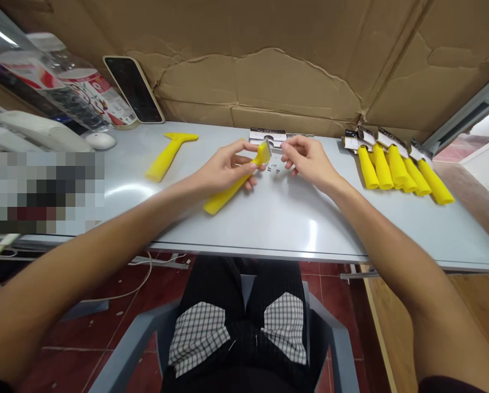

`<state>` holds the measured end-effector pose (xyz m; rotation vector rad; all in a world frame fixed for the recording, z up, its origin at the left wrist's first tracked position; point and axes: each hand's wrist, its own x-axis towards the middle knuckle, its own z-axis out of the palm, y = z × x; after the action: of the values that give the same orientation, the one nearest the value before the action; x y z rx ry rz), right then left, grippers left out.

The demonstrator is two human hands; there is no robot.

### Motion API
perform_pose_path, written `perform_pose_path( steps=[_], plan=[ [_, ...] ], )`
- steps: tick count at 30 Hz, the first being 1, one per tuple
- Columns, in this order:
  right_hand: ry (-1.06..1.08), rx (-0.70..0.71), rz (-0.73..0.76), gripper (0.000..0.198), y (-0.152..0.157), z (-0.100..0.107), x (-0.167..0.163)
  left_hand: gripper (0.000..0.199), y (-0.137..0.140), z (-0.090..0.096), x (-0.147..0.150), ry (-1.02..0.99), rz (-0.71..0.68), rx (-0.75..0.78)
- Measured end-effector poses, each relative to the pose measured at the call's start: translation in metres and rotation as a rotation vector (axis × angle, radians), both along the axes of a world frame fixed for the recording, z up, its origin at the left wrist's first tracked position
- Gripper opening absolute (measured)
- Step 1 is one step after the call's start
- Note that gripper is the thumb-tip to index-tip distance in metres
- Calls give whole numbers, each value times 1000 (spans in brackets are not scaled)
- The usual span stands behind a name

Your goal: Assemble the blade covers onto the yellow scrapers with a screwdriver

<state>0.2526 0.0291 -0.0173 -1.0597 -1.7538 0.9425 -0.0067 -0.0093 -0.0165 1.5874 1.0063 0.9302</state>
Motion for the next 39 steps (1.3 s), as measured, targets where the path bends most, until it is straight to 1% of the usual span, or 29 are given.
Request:
perform_pose_path(
  steps=[2, 4, 5, 6, 9, 12, 16, 18, 21, 24, 26, 28, 30, 34, 37, 39],
  plan=[
    [-131, 144, -34, 35, 5, -3, 5, 51, 4, 3, -2, -168, 7, -87],
    [-315, 307, -34, 24, 7, -8, 8, 50, 6, 8, -4, -254, 31, -139],
    [-403, 363, -20, 18, 8, -11, 9, 47, 7, 11, -4, -276, 46, -165],
    [-478, 391, -4, 16, 7, -14, 9, 44, 8, 13, -5, -291, 59, -190],
    [-651, 384, 34, 31, 5, -21, 8, 36, 8, 15, -4, -305, 67, -245],
    [-728, 370, 46, 32, 3, -22, 6, 31, 8, 13, -2, -280, 52, -240],
    [-736, 340, 40, 26, 5, -22, 5, 27, 7, 8, 0, -224, 50, -194],
    [-740, 329, 28, 24, 9, -21, 8, 29, 6, 7, 0, -177, 46, -171],
    [-716, 367, -44, 20, 14, -15, 16, 33, 5, 5, 0, -106, 12, -138],
    [-563, 460, -150, 13, 14, -3, 20, 30, 0, 3, 2, -39, -58, -132],
    [-421, 492, -174, 9, 8, 5, 17, 29, -5, 3, 4, 3, -120, -138],
    [-330, 485, -134, 11, -1, 9, 9, 28, -10, 2, 6, 18, -185, -131],
    [-284, 475, -52, 13, -10, 9, 0, 27, -14, 2, 7, 17, -228, -120],
    [-268, 473, 49, 14, -19, 1, -9, 27, -16, 2, 9, 23, -234, -126],
    [-273, 452, 81, 18, -20, -3, -10, 23, -16, 1, 9, 25, -245, -97],
    [-281, 436, 75, 23, -20, -3, -11, 22, -16, 0, 9, 30, -240, -72]
  ],
)
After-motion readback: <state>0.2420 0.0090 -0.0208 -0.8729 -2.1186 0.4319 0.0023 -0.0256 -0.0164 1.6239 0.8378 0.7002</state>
